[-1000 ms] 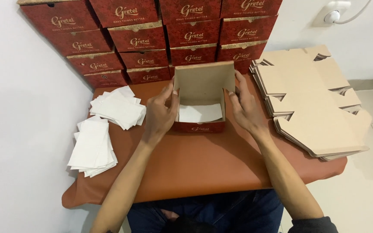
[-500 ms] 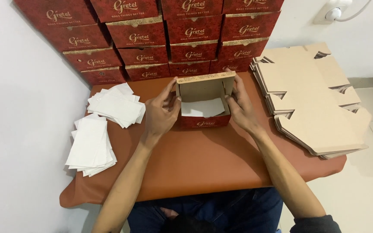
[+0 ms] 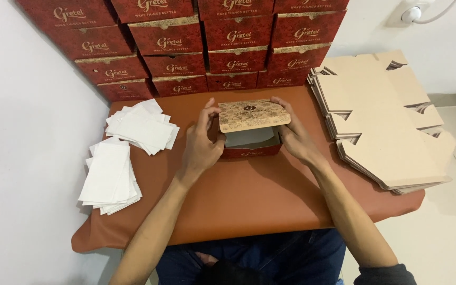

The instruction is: The person folds a flat cardboard piece into a small box, inserts a white paper, and closes the lid. The person handles the cardboard box and white paper by hand.

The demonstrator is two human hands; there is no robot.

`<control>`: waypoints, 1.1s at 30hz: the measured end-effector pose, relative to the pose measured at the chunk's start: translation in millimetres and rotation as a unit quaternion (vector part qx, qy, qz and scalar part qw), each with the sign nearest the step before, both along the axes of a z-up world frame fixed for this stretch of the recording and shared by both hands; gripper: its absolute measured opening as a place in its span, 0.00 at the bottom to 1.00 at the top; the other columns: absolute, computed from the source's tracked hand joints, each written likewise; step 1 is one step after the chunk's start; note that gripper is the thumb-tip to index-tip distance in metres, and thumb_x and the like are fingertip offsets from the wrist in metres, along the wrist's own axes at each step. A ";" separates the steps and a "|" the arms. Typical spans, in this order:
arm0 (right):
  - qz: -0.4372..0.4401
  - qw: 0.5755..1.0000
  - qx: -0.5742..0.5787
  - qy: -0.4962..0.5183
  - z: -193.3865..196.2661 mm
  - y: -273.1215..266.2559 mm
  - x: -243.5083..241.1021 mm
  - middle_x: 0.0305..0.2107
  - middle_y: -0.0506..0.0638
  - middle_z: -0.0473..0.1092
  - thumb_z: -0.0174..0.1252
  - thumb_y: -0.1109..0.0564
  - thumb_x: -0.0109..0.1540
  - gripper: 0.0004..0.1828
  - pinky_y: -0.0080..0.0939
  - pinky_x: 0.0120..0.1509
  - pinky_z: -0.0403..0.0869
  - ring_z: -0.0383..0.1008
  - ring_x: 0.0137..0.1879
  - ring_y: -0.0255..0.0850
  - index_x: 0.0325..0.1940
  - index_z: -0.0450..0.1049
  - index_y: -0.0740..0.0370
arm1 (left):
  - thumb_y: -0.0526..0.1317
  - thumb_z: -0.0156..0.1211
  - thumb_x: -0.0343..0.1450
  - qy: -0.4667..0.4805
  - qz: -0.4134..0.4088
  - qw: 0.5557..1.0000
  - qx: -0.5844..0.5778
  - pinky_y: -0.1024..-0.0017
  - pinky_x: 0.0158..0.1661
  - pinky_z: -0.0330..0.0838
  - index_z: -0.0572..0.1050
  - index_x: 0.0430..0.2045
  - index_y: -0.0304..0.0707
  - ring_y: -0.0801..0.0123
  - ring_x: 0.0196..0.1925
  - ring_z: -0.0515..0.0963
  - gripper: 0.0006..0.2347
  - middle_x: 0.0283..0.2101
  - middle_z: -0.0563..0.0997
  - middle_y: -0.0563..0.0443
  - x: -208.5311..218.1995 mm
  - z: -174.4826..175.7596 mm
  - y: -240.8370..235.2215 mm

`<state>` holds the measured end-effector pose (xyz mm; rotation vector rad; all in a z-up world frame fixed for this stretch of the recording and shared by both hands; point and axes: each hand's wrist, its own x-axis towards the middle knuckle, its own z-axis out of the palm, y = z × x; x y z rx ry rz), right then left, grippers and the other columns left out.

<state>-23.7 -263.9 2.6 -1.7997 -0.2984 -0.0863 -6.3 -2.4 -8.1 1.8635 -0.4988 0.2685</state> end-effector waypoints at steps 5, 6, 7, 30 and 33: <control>0.011 1.000 -0.020 -0.003 -13.3 -7.4 2.6 0.61 0.75 0.65 0.37 0.77 0.60 0.43 0.66 0.73 0.63 0.64 0.69 0.62 0.82 0.52 0.66 | 0.21 0.56 0.65 0.007 -0.011 1.000 -0.006 0.41 0.58 0.77 0.69 0.54 0.31 0.22 0.67 0.69 0.21 0.73 0.64 0.18 -1.0 1.5 1.5; 0.014 1.000 -0.025 -0.003 -14.9 -7.5 2.5 0.63 0.75 0.63 0.38 0.79 0.59 0.45 0.67 0.75 0.61 0.62 0.72 0.63 0.83 0.52 0.65 | 0.21 0.57 0.65 0.015 -0.011 1.000 -0.004 0.42 0.58 0.77 0.69 0.54 0.32 0.23 0.67 0.69 0.21 0.73 0.64 0.19 -0.2 -1.0 2.2; 0.015 1.000 -0.025 -0.003 -16.1 -7.6 1.7 0.63 0.75 0.63 0.38 0.79 0.59 0.45 0.67 0.75 0.61 0.62 0.72 0.63 0.83 0.52 0.65 | 0.21 0.57 0.65 0.015 -0.010 1.000 -0.005 0.42 0.58 0.77 0.69 0.54 0.32 0.23 0.67 0.69 0.21 0.73 0.64 0.19 -1.0 2.5 2.4; 0.185 0.961 -0.149 0.144 50.7 -19.5 -10.2 0.82 0.71 0.35 0.70 0.58 0.58 0.61 0.78 0.82 0.44 0.33 0.85 0.71 0.86 0.38 0.62 | 0.47 0.56 0.72 0.090 -0.258 0.948 0.161 0.19 0.66 0.54 0.63 0.73 0.35 0.10 0.74 0.52 0.32 0.79 0.45 0.14 -8.6 67.5 36.3; 0.156 0.966 -0.146 0.146 49.1 -14.8 -10.8 0.82 0.68 0.39 0.64 0.56 0.64 0.53 0.74 0.84 0.42 0.33 0.85 0.68 0.86 0.41 0.59 | 0.55 0.53 0.77 0.062 -0.242 0.949 0.194 0.20 0.66 0.55 0.68 0.72 0.46 0.12 0.74 0.55 0.28 0.80 0.47 0.20 2.6 44.4 36.3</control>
